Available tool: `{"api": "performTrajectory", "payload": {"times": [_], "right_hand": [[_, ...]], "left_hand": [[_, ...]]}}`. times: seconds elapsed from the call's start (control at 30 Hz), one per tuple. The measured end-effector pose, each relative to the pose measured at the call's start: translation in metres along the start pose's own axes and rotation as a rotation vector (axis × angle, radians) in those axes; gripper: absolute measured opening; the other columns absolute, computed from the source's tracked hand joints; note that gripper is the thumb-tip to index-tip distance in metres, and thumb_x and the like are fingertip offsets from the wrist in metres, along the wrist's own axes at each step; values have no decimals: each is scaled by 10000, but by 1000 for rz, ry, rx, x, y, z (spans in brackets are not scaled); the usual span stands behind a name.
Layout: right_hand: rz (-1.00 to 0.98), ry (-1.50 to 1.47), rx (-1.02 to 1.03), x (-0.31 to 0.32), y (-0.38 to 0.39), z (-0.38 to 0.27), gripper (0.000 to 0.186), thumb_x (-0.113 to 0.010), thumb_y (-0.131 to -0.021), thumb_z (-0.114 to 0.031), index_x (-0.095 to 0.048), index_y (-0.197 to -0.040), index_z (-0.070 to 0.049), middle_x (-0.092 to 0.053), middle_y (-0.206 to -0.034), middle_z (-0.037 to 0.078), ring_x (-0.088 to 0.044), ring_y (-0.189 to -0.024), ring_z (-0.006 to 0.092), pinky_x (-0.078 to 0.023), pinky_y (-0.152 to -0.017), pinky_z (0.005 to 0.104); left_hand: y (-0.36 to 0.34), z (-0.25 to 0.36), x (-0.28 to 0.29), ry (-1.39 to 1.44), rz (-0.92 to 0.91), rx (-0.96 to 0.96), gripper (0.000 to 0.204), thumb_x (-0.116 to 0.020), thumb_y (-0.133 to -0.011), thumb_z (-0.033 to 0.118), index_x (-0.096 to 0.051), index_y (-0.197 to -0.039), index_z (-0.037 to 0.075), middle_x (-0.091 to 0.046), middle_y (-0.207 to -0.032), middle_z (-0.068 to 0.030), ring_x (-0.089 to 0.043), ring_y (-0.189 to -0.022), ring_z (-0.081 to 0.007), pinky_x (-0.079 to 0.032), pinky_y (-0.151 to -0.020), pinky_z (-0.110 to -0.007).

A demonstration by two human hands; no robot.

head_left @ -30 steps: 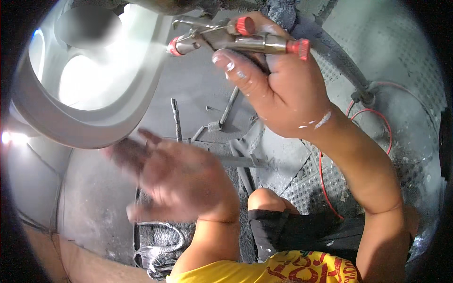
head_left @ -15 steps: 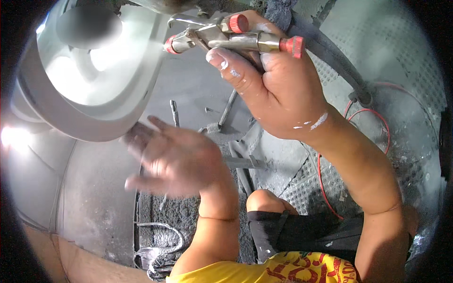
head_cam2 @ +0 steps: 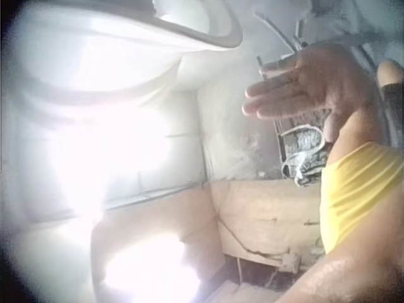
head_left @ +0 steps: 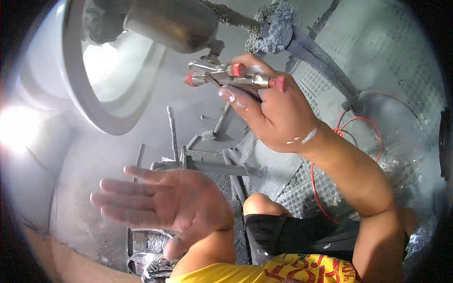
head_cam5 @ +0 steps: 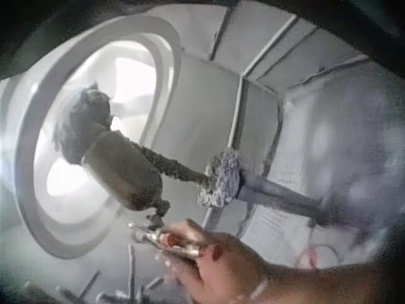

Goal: The person cleans a white car rim with a cloth, then pours liquid from a container into a spray gun and paints the rim.

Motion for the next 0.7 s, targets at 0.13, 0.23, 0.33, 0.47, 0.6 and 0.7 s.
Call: {"api": "performTrajectory", "payload": {"times": [0.13,0.23,0.33,0.47,0.6,0.7], "right_hand": [[9,37,-109,4,4,0,278,-624,-947,-154,-543,-1169,-7,-671,-969,202,-649,-878,455,-524,-697,468],[44,191,-35,6,10,-5,285,-610,-951,-129,-549,-1202,-8,-682,-996,178,-693,-852,393,-529,-698,438],[53,104,-225,8,23,3,295,-571,-970,-123,-551,-1242,-11,-687,-1015,136,-685,-752,257,-516,-652,381],[277,295,-339,45,16,10,243,-529,-994,-151,-607,-1183,-19,-664,-891,68,-558,-608,130,-464,-587,309],[402,421,-397,78,-12,-9,221,-518,-1004,-185,-644,-1104,-33,-585,-721,7,-493,-549,82,-421,-544,279],[328,600,-310,114,-27,-34,245,-500,-1023,-217,-622,-1127,-32,-555,-688,-20,-484,-542,60,-399,-510,250]], "left_hand": [[-3,-44,33,-389,-85,135,958,-334,-954,704,-128,-1564,-5,-97,-1656,-159,-95,-1534,-285,-85,-1233,-500],[3,-91,79,-550,-80,107,932,-346,-960,695,-200,-1541,-19,-204,-1605,-169,-161,-1514,-297,-113,-1231,-506],[-3,-91,78,-536,41,55,946,-396,-936,703,-289,-1502,-48,-250,-1536,-193,-262,-1453,-355,-176,-1216,-519],[-36,-54,16,-708,-360,-105,848,-509,-900,674,-482,-1413,-1,-405,-1471,-200,-397,-1349,-318,-293,-1121,-489],[-63,-29,-39,-859,-584,-95,720,-664,-798,579,-632,-1305,68,-513,-1394,-190,-456,-1241,-294,-261,-1060,-416],[-75,-24,-69,-802,-529,-88,555,-639,-795,479,-689,-1207,111,-553,-1384,-163,-484,-1224,-255,-258,-1015,-380]]}}
Point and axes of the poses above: each hand's wrist, its own y-axis away from the middle knuckle, its own x-axis out of the back of the hand, z = x × y, the point moved 6 cm from there along -y, towards the middle knuckle
